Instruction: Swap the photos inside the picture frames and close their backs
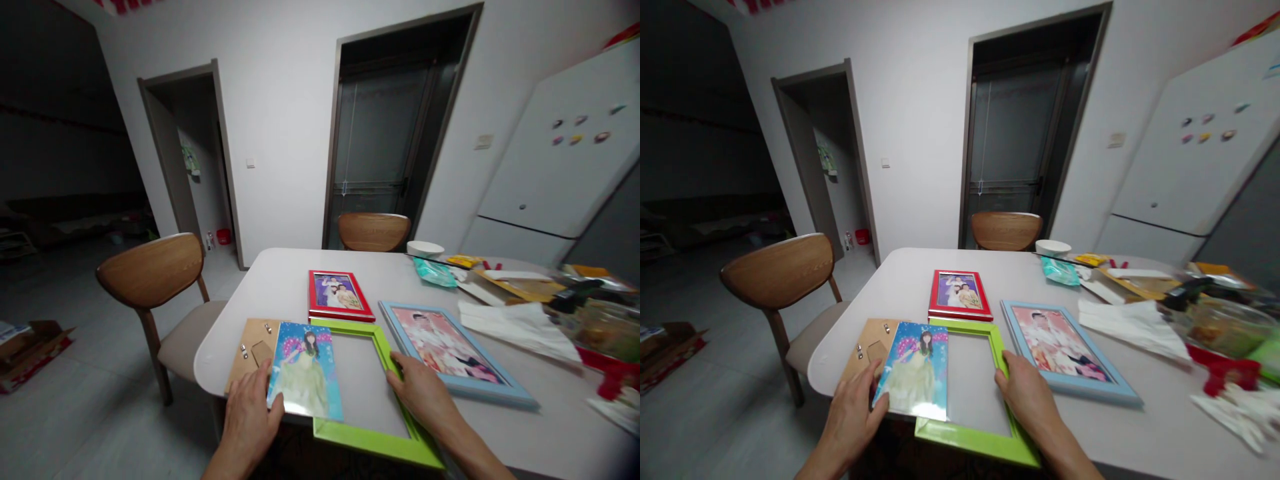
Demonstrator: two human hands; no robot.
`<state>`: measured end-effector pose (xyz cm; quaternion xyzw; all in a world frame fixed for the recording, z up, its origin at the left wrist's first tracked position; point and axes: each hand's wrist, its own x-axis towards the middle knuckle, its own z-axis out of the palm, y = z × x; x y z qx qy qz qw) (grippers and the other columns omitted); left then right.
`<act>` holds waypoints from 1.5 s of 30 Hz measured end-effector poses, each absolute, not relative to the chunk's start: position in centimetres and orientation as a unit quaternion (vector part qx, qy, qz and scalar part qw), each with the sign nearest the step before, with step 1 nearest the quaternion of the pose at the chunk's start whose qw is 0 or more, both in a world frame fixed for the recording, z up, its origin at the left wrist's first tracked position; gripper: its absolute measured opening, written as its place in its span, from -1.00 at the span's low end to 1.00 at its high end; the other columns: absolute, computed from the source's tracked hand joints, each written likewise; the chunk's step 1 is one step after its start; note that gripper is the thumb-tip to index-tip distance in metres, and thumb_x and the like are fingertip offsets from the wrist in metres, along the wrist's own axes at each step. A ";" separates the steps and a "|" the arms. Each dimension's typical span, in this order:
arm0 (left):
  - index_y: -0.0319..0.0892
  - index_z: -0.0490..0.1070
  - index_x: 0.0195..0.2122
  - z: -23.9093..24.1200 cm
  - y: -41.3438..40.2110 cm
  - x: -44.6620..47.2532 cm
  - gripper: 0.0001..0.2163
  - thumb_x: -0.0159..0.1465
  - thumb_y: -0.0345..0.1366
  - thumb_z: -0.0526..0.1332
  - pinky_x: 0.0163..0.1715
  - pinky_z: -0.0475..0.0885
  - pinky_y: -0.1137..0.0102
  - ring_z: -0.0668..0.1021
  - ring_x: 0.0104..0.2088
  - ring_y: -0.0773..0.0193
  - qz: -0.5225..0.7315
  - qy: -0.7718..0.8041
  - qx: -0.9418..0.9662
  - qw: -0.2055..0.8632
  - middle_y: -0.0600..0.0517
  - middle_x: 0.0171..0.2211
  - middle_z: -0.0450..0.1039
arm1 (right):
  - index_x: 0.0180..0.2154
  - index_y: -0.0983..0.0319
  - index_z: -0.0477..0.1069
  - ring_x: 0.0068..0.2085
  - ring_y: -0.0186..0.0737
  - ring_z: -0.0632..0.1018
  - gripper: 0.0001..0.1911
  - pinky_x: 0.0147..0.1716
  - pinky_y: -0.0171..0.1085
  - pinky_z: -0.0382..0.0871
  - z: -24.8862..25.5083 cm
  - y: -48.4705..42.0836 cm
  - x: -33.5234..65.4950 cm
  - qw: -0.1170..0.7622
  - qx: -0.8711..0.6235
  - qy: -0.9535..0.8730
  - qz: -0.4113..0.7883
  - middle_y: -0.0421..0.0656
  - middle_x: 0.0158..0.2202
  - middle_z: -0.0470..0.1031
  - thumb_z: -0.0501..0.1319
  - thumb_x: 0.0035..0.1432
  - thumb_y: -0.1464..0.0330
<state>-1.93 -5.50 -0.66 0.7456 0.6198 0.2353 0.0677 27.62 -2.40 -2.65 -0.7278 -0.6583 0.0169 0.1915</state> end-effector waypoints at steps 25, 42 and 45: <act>-0.25 0.29 -0.10 3.0 -3.8 0.4 -0.70 0.16 -0.27 0.01 -0.17 0.36 0.26 0.47 -0.17 0.14 0.597 0.487 0.546 0.330 -0.08 -0.19 0.44 | -0.23 0.33 0.37 -0.44 -0.29 0.47 -0.62 -0.48 -0.32 0.34 1.3 -4.5 18.0 0.444 -0.532 -0.526 0.493 -0.08 -0.37 0.47 0.08 -0.06 0.23; -0.25 0.22 -0.04 -0.2 -6.1 4.4 -0.56 -0.01 -0.45 0.10 0.08 0.06 0.24 0.23 0.06 0.16 0.438 0.457 0.648 0.424 -0.11 0.03 0.22 | -0.10 0.34 0.22 -0.39 -0.19 0.53 -0.56 -0.43 -0.26 0.38 1.7 -2.8 26.1 0.427 -0.568 -0.454 0.538 -0.02 -0.34 0.51 -0.05 -0.09 0.43; -0.30 0.22 -0.03 -0.2 -6.9 4.6 -0.51 -0.05 -0.45 0.14 0.09 0.03 0.21 0.18 0.09 0.08 0.335 0.458 0.733 0.374 -0.18 0.09 0.12 | -0.12 0.34 0.25 -0.41 -0.21 0.53 -0.57 -0.45 -0.29 0.37 1.3 -2.3 25.8 0.420 -0.549 -0.452 0.564 -0.04 -0.35 0.52 -0.04 -0.11 0.44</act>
